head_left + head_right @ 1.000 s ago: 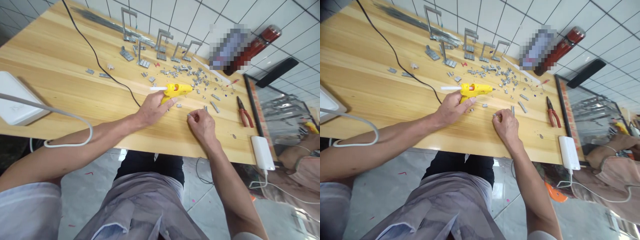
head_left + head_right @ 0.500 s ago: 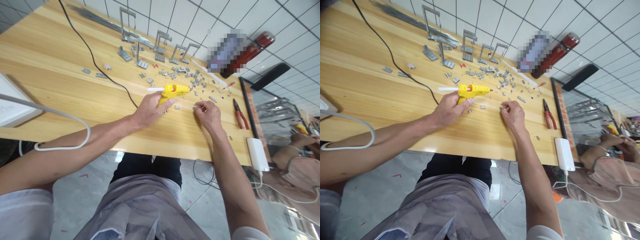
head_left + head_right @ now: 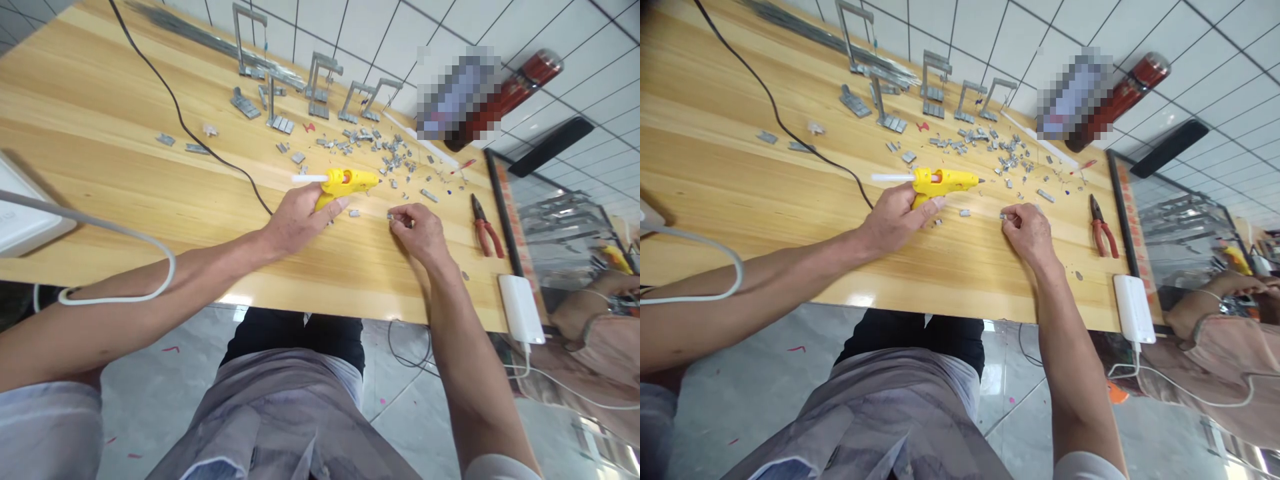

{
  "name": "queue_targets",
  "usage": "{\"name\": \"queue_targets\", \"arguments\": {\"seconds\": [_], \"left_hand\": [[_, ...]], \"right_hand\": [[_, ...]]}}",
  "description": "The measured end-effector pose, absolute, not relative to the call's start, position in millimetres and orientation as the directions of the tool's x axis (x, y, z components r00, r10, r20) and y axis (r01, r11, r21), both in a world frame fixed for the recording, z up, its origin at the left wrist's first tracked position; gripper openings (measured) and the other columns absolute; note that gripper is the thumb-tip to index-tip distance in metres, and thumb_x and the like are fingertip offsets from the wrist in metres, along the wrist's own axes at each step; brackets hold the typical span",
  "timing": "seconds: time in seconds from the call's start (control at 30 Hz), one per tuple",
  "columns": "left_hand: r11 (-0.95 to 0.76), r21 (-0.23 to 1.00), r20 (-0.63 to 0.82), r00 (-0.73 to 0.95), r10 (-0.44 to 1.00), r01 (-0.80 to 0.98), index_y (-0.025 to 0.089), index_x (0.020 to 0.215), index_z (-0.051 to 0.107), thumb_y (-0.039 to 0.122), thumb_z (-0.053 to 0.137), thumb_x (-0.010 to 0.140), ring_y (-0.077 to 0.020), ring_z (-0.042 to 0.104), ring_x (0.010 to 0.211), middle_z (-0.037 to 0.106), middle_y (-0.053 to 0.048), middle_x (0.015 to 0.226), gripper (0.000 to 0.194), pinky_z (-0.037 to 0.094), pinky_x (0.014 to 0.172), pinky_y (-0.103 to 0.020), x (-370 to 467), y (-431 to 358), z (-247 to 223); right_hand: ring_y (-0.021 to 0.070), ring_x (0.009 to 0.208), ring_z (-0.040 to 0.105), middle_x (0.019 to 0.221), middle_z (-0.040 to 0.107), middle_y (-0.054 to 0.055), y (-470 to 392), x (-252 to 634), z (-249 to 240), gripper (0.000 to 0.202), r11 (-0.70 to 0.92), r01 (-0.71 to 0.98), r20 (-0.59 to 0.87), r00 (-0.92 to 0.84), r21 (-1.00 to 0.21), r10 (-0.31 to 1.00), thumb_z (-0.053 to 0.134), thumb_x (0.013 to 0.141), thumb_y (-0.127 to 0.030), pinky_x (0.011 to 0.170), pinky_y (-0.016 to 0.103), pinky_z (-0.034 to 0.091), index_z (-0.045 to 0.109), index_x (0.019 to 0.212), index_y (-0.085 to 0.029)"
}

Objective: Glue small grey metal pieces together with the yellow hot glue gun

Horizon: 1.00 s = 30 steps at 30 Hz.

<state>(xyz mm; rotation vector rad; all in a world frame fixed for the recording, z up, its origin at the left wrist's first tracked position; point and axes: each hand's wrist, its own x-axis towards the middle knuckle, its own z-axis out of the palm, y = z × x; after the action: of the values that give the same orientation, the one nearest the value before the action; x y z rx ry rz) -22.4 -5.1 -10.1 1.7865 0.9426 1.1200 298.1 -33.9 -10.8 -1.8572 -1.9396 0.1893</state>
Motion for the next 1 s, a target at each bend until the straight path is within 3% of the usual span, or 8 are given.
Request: {"name": "queue_targets", "arguments": {"seconds": [0.27, 0.5, 0.8, 1.0], "left_hand": [[-0.390, 0.908, 0.329, 0.315, 0.890, 0.156, 0.026, 0.081, 0.067, 0.057, 0.072, 0.105, -0.0224, 0.067, 0.077, 0.066, -0.002, 0.070, 0.040, 0.054, 0.072, -0.035, -22.7, -3.9, -10.9], [-0.381, 0.913, 0.334, 0.274, 0.902, 0.143, 0.025, 0.082, 0.068, 0.048, 0.076, 0.106, -0.0228, 0.070, 0.080, 0.066, -0.001, 0.071, 0.034, 0.054, 0.075, -0.035, -23.7, -3.4, -8.4], [-0.362, 0.913, 0.310, 0.259, 0.915, 0.189, 0.023, 0.092, 0.074, 0.055, 0.073, 0.107, -0.0196, 0.065, 0.073, 0.067, -0.001, 0.075, 0.035, 0.051, 0.071, -0.035, -27.7, -1.8, -12.1], [-0.322, 0.930, 0.271, 0.260, 0.927, 0.179, 0.022, 0.095, 0.075, 0.062, 0.073, 0.104, -0.0191, 0.064, 0.077, 0.075, -0.004, 0.088, 0.041, 0.051, 0.066, -0.031, -28.9, -1.9, -15.1]], "right_hand": [[0.0237, 0.081, 0.069, 0.099, 0.081, 0.006, -31.0, 300.8, -8.2, 0.032, 0.067, 0.905, 0.347, 0.093, -0.421, 0.933, 0.064, 0.081, -0.024, 0.092, 0.048, 0.062, 0.082, 0.107, -0.026], [0.0245, 0.081, 0.070, 0.090, 0.079, 0.006, -37.4, 282.7, 10.2, 0.017, 0.109, 0.892, 0.354, 0.060, -0.439, 0.933, 0.064, 0.093, -0.035, 0.087, 0.045, 0.060, 0.079, 0.090, -0.027], [0.0250, 0.082, 0.071, 0.083, 0.077, 0.004, -23.2, 282.8, 36.1, 0.026, 0.141, 0.891, 0.417, 0.058, -0.431, 0.907, 0.060, 0.102, -0.039, 0.083, 0.043, 0.058, 0.075, 0.084, -0.028], [0.0218, 0.080, 0.070, 0.089, 0.079, 0.003, -0.9, 291.3, 38.0, 0.011, 0.177, 0.834, 0.528, 0.153, -0.522, 0.835, 0.065, 0.092, -0.031, 0.077, 0.040, 0.057, 0.075, 0.094, -0.027]]}}
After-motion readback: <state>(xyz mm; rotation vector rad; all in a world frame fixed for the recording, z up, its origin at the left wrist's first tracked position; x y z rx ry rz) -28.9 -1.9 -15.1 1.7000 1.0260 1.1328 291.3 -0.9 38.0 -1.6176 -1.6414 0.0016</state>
